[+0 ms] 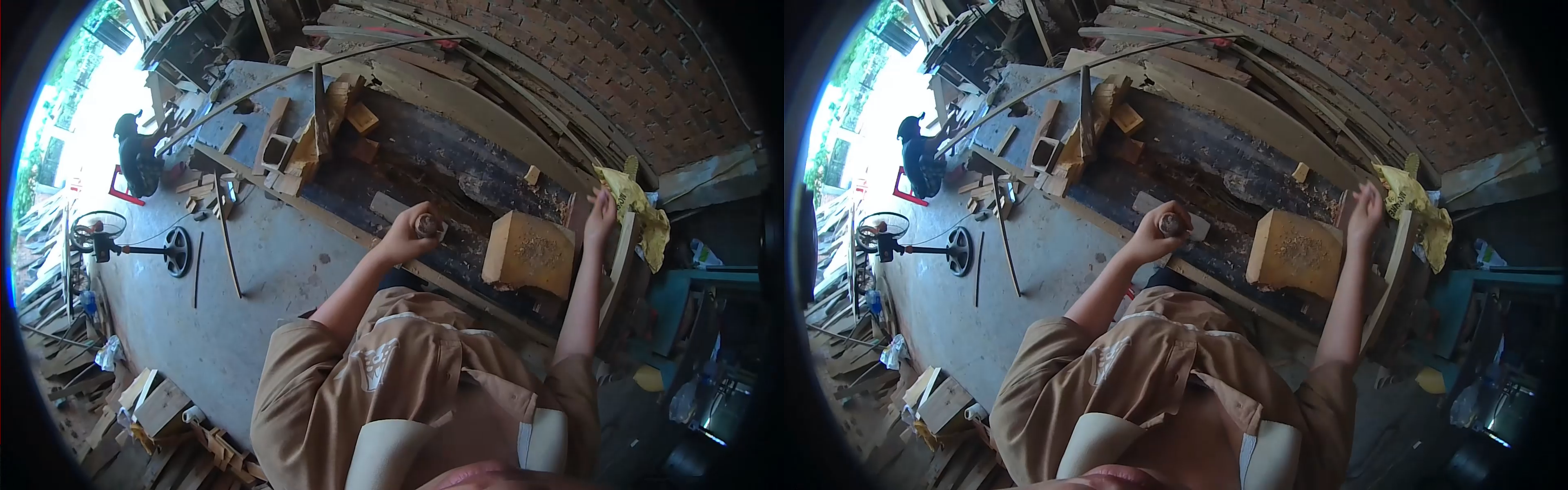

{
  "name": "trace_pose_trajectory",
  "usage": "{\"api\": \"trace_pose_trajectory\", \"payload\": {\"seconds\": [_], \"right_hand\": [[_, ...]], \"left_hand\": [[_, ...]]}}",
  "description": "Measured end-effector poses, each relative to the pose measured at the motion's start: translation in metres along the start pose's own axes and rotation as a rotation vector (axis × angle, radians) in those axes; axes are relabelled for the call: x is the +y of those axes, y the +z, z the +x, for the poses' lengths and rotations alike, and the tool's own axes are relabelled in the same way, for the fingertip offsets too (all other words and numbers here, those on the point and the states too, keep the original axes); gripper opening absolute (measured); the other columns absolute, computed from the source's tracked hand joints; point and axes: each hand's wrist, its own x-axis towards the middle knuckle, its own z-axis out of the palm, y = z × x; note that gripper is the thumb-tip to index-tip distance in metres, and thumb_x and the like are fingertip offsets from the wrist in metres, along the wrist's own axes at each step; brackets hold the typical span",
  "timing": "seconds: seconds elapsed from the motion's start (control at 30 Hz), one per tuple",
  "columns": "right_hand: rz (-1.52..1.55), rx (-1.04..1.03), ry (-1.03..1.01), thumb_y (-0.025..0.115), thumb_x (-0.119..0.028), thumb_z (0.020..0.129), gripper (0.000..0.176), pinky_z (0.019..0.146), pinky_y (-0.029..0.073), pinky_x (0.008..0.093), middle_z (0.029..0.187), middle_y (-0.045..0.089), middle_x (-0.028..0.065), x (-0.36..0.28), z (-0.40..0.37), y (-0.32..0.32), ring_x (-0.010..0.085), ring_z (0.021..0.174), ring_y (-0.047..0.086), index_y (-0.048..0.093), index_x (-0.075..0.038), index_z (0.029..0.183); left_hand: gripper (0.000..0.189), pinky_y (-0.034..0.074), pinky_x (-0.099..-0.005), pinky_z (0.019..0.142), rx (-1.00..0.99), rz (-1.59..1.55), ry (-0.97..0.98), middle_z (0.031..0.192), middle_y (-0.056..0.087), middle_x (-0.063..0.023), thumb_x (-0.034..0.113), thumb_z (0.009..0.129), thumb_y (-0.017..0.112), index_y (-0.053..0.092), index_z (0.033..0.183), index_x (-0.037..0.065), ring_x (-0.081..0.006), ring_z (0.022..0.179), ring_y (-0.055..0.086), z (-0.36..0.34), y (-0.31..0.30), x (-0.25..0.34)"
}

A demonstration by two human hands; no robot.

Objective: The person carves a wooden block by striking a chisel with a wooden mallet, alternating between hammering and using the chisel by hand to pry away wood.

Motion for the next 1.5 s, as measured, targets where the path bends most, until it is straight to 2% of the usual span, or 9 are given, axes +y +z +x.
{"api": "trace_pose_trajectory", "payload": {"seconds": [0.2,0.27,0.33,0.53,0.7,0.97,1.27,1.37,1.5], "right_hand": [[-0.579,-0.765,-0.251,0.053,-0.026,0.087,0.032,0.075,0.049,0.0323,0.104,0.062,0.0097,-0.121,0.030,0.192,0.0219,0.088,0.062,0.051,-0.013,0.116],[-0.762,-0.929,-0.631,0.054,-0.025,0.085,0.033,0.078,0.048,0.0362,0.108,0.059,0.0095,-0.119,0.030,0.253,0.0246,0.094,0.059,0.050,-0.013,0.116],[-0.818,-0.971,-0.952,0.051,-0.020,0.084,0.030,0.080,0.046,0.0399,0.106,0.058,0.0083,-0.119,0.024,0.311,0.0259,0.098,0.056,0.050,-0.013,0.113],[-0.772,-0.949,-1.061,0.045,-0.011,0.083,0.027,0.079,0.045,0.0401,0.106,0.052,0.0062,-0.126,-0.018,0.445,0.0247,0.104,0.051,0.050,-0.013,0.110],[-0.831,-0.986,-1.176,0.045,-0.008,0.083,0.049,0.079,0.048,0.0363,0.127,0.043,0.0105,-0.111,-0.043,0.511,0.0236,0.118,0.044,0.039,-0.021,0.130],[-0.941,-1.111,-1.282,0.043,-0.011,0.087,0.047,0.099,0.033,0.0471,0.142,0.027,0.0088,-0.125,-0.073,0.578,0.0247,0.131,0.028,0.038,-0.029,0.130],[-0.864,-1.285,-1.418,0.041,-0.017,0.087,0.025,0.097,0.034,0.0482,0.129,0.045,0.0080,-0.134,-0.069,0.575,0.0195,0.127,0.035,0.051,-0.011,0.109],[-0.427,-1.111,-1.219,0.044,-0.008,0.084,0.024,0.094,0.040,0.0368,0.121,0.049,0.0099,-0.139,-0.048,0.545,0.0239,0.118,0.044,0.048,-0.009,0.108],[-0.208,-0.910,-0.905,0.057,-0.007,0.077,0.035,0.091,0.042,0.0362,0.115,0.054,0.0108,-0.158,-0.017,0.470,0.0280,0.110,0.050,0.049,-0.007,0.111]], "left_hand": [[0.027,0.042,-0.0296,0.069,-0.113,-0.042,0.002,0.082,0.054,-0.0057,0.004,0.061,0.061,0.052,0.086,0.005,-0.0161,0.076,0.053,0.003,0.004,0.002],[0.028,0.042,-0.0303,0.069,-0.146,-0.064,0.032,0.081,0.054,-0.0067,0.004,0.061,0.061,0.052,0.086,0.004,-0.0175,0.075,0.053,0.011,0.002,0.002],[0.029,0.042,-0.0313,0.068,-0.153,-0.012,0.095,0.080,0.053,-0.0084,0.004,0.060,0.062,0.051,0.087,0.003,-0.0205,0.074,0.053,0.016,-0.003,0.003],[0.032,0.044,-0.0316,0.064,-0.188,-0.103,0.128,0.077,0.056,-0.0095,0.004,0.056,0.063,0.050,0.086,0.003,-0.0231,0.072,0.056,0.019,-0.023,-0.012],[0.033,0.042,-0.0333,0.065,-0.214,-0.200,0.069,0.077,0.055,-0.0093,0.006,0.055,0.064,0.050,0.085,0.003,-0.0245,0.072,0.054,0.017,-0.039,-0.020],[0.038,0.046,-0.0319,0.066,-0.055,-0.262,0.114,0.080,0.059,-0.0136,0.006,0.057,0.067,0.054,0.092,0.000,-0.0240,0.073,0.057,0.021,-0.057,-0.044],[0.028,0.045,-0.0308,0.062,-0.111,-0.328,0.035,0.074,0.058,-0.0107,0.004,0.060,0.068,0.053,0.084,0.001,-0.0191,0.068,0.057,0.024,-0.069,-0.039],[0.026,0.044,-0.0303,0.063,-0.200,-0.219,-0.010,0.075,0.059,-0.0087,0.007,0.064,0.071,0.051,0.079,0.002,-0.0184,0.071,0.057,0.026,-0.074,-0.023],[0.024,0.044,-0.0290,0.062,-0.202,-0.187,0.040,0.072,0.058,-0.0064,0.008,0.068,0.073,0.051,0.077,0.003,-0.0157,0.067,0.055,0.025,-0.063,-0.025]]}}
